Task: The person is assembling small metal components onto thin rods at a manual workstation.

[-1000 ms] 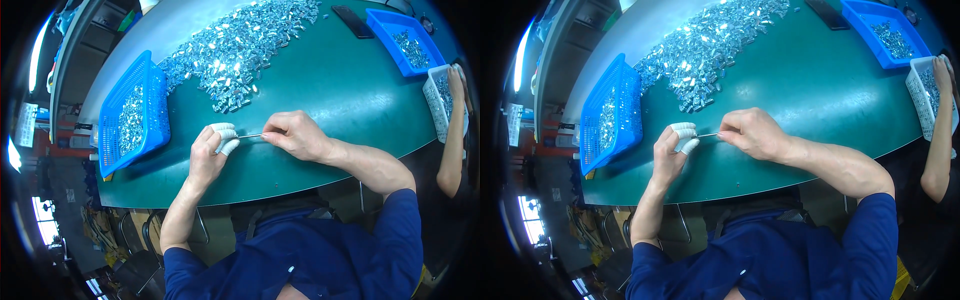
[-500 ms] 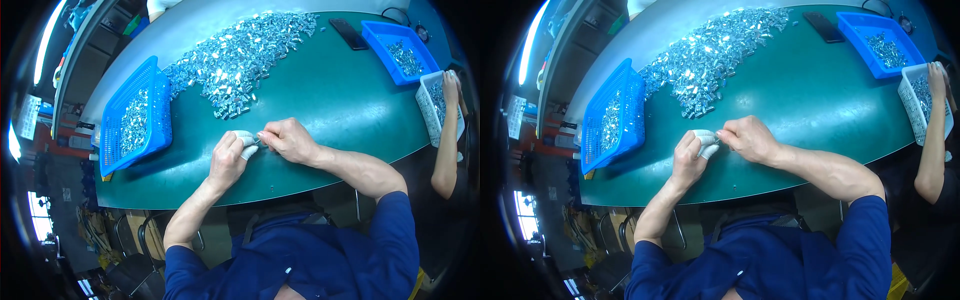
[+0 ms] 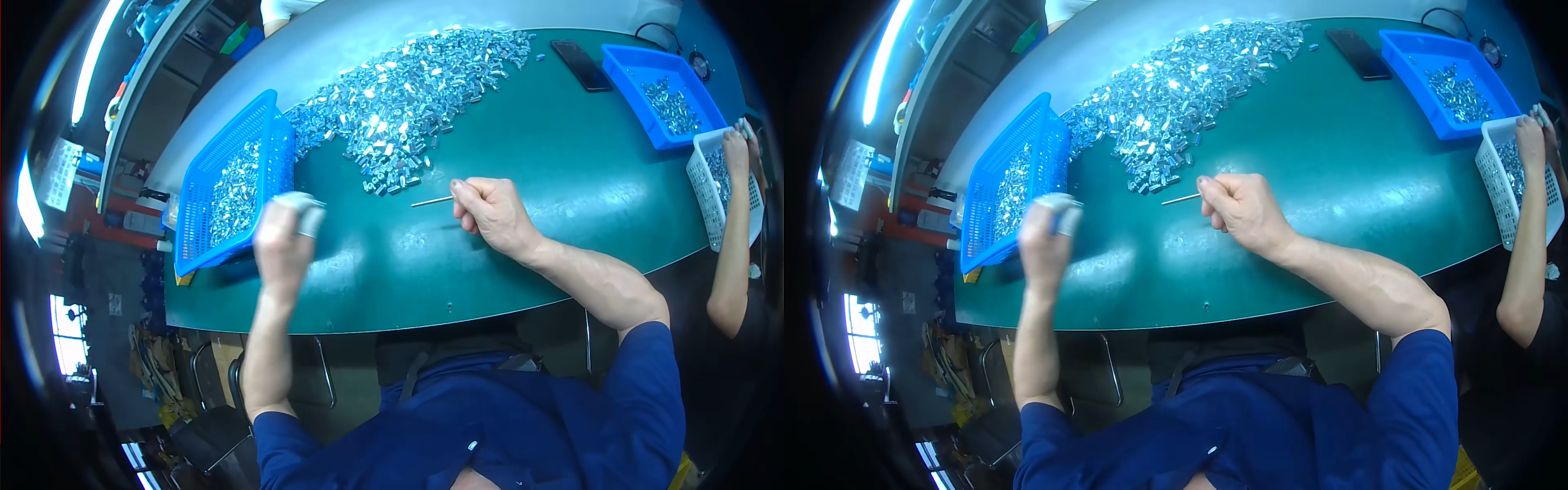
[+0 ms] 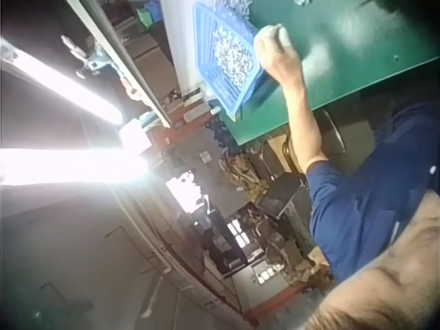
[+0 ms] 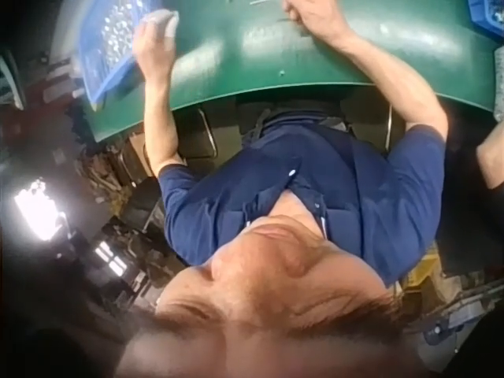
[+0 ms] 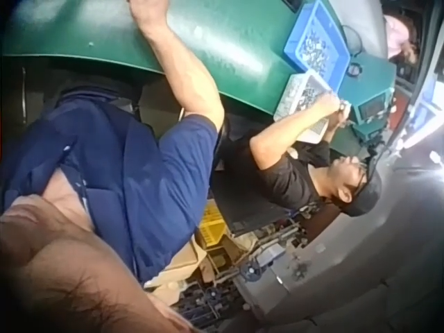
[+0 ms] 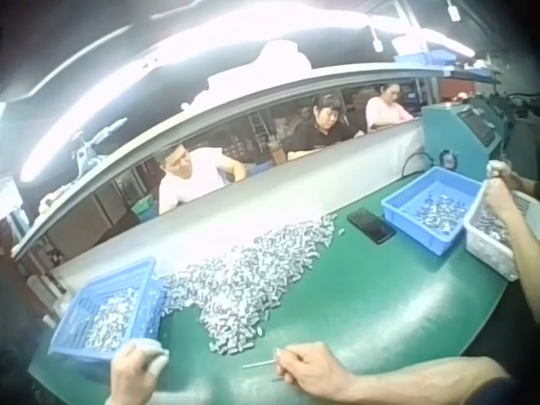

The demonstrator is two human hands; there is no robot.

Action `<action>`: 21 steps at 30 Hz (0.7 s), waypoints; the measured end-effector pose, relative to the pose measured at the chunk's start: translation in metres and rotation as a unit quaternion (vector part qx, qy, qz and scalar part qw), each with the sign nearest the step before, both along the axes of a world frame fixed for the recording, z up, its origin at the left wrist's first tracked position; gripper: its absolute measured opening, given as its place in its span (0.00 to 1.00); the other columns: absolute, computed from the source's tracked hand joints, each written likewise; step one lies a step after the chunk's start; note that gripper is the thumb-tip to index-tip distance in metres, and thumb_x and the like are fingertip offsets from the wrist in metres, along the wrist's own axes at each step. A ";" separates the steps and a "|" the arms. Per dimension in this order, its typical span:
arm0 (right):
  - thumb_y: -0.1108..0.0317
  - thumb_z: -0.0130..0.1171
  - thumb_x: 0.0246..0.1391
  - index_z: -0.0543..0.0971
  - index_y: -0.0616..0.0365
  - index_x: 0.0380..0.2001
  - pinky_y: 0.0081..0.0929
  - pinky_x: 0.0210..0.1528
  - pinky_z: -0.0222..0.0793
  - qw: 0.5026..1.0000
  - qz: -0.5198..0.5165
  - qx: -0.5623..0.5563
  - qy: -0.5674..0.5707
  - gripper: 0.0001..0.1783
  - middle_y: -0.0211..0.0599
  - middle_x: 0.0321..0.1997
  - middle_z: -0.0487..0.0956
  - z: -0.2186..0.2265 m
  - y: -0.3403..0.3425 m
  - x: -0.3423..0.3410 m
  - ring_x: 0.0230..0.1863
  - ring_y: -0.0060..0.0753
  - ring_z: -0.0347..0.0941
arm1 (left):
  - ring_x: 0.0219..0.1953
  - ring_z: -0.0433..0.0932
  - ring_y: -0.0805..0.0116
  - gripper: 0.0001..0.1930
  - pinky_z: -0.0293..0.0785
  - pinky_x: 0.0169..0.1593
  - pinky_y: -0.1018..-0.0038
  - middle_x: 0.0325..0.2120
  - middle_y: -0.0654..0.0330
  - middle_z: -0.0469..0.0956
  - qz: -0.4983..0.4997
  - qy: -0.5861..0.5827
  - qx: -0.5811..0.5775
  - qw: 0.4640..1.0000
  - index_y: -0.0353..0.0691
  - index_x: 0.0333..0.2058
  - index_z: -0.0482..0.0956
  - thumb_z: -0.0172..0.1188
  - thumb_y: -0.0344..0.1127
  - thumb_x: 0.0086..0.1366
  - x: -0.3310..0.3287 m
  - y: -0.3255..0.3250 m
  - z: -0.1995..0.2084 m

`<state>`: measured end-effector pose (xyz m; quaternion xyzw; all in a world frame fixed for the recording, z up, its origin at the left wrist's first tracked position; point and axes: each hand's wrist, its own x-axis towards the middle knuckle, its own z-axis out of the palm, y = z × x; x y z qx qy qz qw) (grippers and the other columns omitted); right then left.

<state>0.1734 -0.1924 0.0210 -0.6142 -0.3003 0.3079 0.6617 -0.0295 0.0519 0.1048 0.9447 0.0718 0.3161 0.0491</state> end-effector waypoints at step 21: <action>0.60 0.59 0.71 0.81 0.63 0.30 0.21 0.30 0.69 0.999 0.031 -0.035 -0.023 0.18 0.29 0.24 0.80 -0.009 0.002 -0.006 0.26 0.16 0.73 | 0.59 0.77 0.50 0.13 0.74 0.62 0.62 0.57 0.49 0.79 0.069 0.101 -0.151 0.981 0.39 0.47 0.84 0.68 0.26 0.63 0.027 0.011 -0.096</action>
